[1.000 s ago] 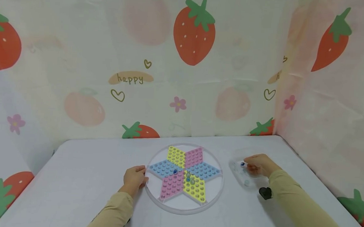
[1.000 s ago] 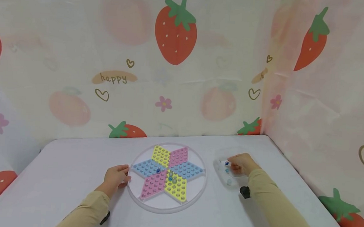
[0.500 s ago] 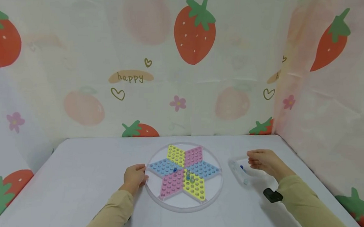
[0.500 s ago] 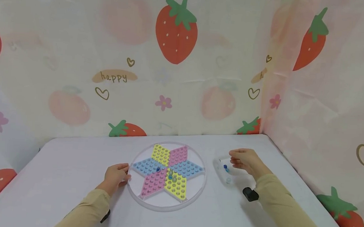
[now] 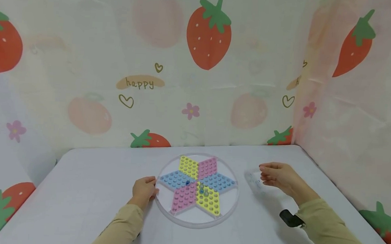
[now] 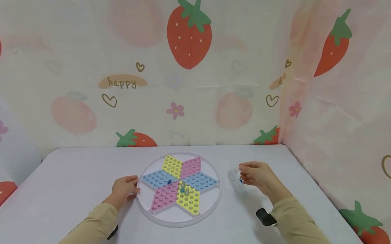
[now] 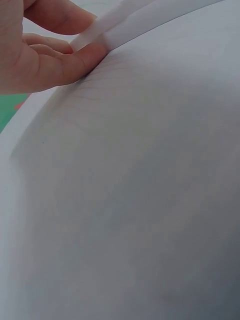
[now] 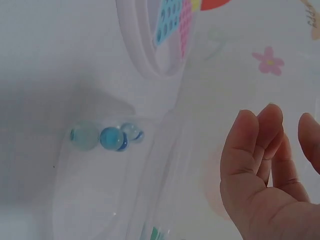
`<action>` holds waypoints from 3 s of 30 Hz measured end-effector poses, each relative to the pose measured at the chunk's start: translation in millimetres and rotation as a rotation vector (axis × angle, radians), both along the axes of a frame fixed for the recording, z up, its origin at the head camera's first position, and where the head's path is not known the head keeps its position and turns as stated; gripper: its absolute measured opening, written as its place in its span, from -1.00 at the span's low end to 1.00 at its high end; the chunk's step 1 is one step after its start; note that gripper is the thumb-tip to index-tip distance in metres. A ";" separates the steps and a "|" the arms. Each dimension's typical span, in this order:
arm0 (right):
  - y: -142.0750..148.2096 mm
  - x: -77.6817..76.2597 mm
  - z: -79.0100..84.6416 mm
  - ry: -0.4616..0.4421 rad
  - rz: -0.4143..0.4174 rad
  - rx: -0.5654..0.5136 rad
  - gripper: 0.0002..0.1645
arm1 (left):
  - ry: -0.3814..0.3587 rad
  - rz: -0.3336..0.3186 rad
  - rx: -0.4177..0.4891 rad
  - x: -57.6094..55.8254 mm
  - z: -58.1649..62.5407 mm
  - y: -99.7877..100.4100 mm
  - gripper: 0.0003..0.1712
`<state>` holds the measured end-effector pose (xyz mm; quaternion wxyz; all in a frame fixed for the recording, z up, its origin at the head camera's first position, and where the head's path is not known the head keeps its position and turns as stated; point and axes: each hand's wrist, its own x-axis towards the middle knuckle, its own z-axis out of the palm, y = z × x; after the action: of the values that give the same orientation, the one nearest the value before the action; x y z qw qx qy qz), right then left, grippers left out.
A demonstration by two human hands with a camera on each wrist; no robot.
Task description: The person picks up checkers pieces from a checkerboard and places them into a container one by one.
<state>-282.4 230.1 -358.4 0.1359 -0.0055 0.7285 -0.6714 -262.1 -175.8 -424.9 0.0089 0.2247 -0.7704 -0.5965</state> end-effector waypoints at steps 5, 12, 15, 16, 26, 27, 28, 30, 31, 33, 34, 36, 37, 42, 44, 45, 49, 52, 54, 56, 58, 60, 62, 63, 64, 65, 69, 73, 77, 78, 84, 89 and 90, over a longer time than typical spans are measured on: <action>-12.5 6.2 -1.1 0.022 0.028 0.005 -0.71 | 0.002 0.005 -0.011 0.6 0.3 0.8 -0.50; -36.4 10.8 -10.8 0.033 0.059 -0.012 -0.68 | 0.011 0.013 -0.013 0.0 -3.0 -0.8 -0.55; -48.2 10.4 -16.4 0.032 0.069 -0.019 -0.66 | 0.020 0.015 -0.008 -0.4 -3.8 -1.4 -0.53; -52.1 9.9 -18.2 0.031 0.071 -0.021 -0.64 | 0.023 0.016 -0.005 -0.9 -4.0 -1.6 -0.53; -92.1 6.5 -36.8 0.001 0.147 -0.017 -0.55 | 0.024 0.011 -0.032 -2.0 -5.3 -3.4 -0.51; -95.9 6.7 -38.5 -0.004 0.154 -0.010 -0.55 | 0.023 0.008 -0.031 -1.6 -5.4 -3.4 -0.50; -99.5 6.8 -40.1 -0.009 0.157 0.001 -0.55 | 0.022 0.004 -0.028 -1.2 -5.5 -3.3 -0.50; -105.9 6.7 -43.5 -0.023 0.154 0.024 -0.55 | 0.022 -0.002 -0.025 -0.7 -6.2 -2.9 -0.48; -108.7 6.5 -44.9 -0.030 0.155 0.037 -0.55 | 0.022 -0.003 -0.023 -0.5 -6.4 -2.5 -0.49; -113.9 5.4 -46.7 -0.042 0.151 0.066 -0.57 | 0.022 -0.001 -0.022 0.0 -5.5 -1.6 -0.52; -116.4 4.6 -47.6 -0.046 0.148 0.084 -0.58 | 0.023 -0.002 -0.022 0.0 -5.1 -1.2 -0.53; -120.6 2.8 -48.9 -0.058 0.146 0.112 -0.60 | 0.020 0.002 -0.025 -0.3 -3.6 -0.3 -0.54; -122.7 1.9 -49.6 -0.062 0.145 0.130 -0.62 | 0.019 0.006 -0.025 -0.3 -3.0 0.2 -0.55; -128.1 -1.9 -53.7 -0.078 0.152 0.192 -0.69 | 0.016 0.006 -0.024 -0.7 -2.2 2.3 -0.50; -128.6 -3.6 -54.8 -0.078 0.162 0.208 -0.70 | 0.017 0.005 -0.023 -0.9 -3.0 2.6 -0.48; -128.8 -4.5 -55.0 -0.075 0.171 0.218 -0.71 | 0.018 0.006 -0.022 -0.9 -3.1 2.8 -0.49; -129.5 -7.4 -55.7 -0.055 0.225 0.250 -0.72 | 0.009 0.011 -0.033 -0.2 -2.8 2.2 -0.51; -131.7 -8.3 -56.6 -0.027 0.250 0.296 -0.75 | 0.000 0.009 -0.044 -0.1 -2.5 1.1 -0.51; -134.7 -8.2 -56.8 -0.008 0.246 0.337 -0.78 | -0.006 0.007 -0.045 -0.8 -2.5 0.1 -0.50; -138.6 -8.2 -57.1 0.002 0.228 0.374 -0.81 | -0.006 0.003 -0.045 -1.3 -2.5 -0.8 -0.48; -142.1 -8.7 -57.9 0.002 0.202 0.398 -0.84 | -0.004 0.000 -0.039 -1.6 -2.2 -1.0 -0.47; -144.2 -9.0 -58.6 -0.003 0.178 0.409 -0.86 | 0.001 -0.003 -0.036 -1.4 -1.7 -0.4 -0.47; -145.9 -9.5 -59.4 -0.007 0.161 0.424 -0.86 | 0.005 -0.001 -0.031 -0.4 -1.4 0.0 -0.49; -146.1 -9.3 -59.1 -0.005 0.160 0.429 -0.86 | 0.004 0.000 -0.029 0.1 -1.3 0.0 -0.49; -146.3 -9.0 -58.9 -0.003 0.159 0.435 -0.86 | 0.003 0.001 -0.030 0.6 -0.8 0.1 -0.49; -146.5 -8.7 -58.9 0.003 0.162 0.441 -0.85 | 0.004 0.001 -0.030 0.7 -0.5 0.2 -0.49; -147.2 -8.0 -57.6 0.013 0.170 0.455 -0.85 | -0.001 0.004 -0.039 1.1 0.8 0.3 -0.47; -147.4 -7.8 -57.4 0.018 0.178 0.451 -0.84 | 0.003 0.000 -0.040 0.7 0.6 0.9 -0.47; -148.7 -6.4 -56.8 0.024 0.176 0.474 -0.83 | 0.008 0.002 -0.044 0.3 -0.5 0.7 -0.48; -149.7 -6.4 -56.7 0.026 0.174 0.487 -0.83 | 0.008 0.003 -0.046 0.2 -0.7 0.6 -0.50; -152.8 -5.0 -55.3 0.042 0.163 0.543 -0.82 | -0.014 0.011 -0.059 -0.2 0.0 0.6 -0.54; -149.9 -4.6 -53.6 0.020 0.166 0.522 -0.82 | -0.017 -0.002 -0.055 0.8 2.6 2.6 -0.53; -148.9 -4.7 -53.6 0.018 0.167 0.516 -0.82 | -0.017 -0.006 -0.057 1.1 2.9 3.0 -0.53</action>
<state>-287.1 81.2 -412.0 0.1814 -0.0366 0.8736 -0.4500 -261.0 -172.9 -422.0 0.0068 0.2271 -0.7878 -0.5725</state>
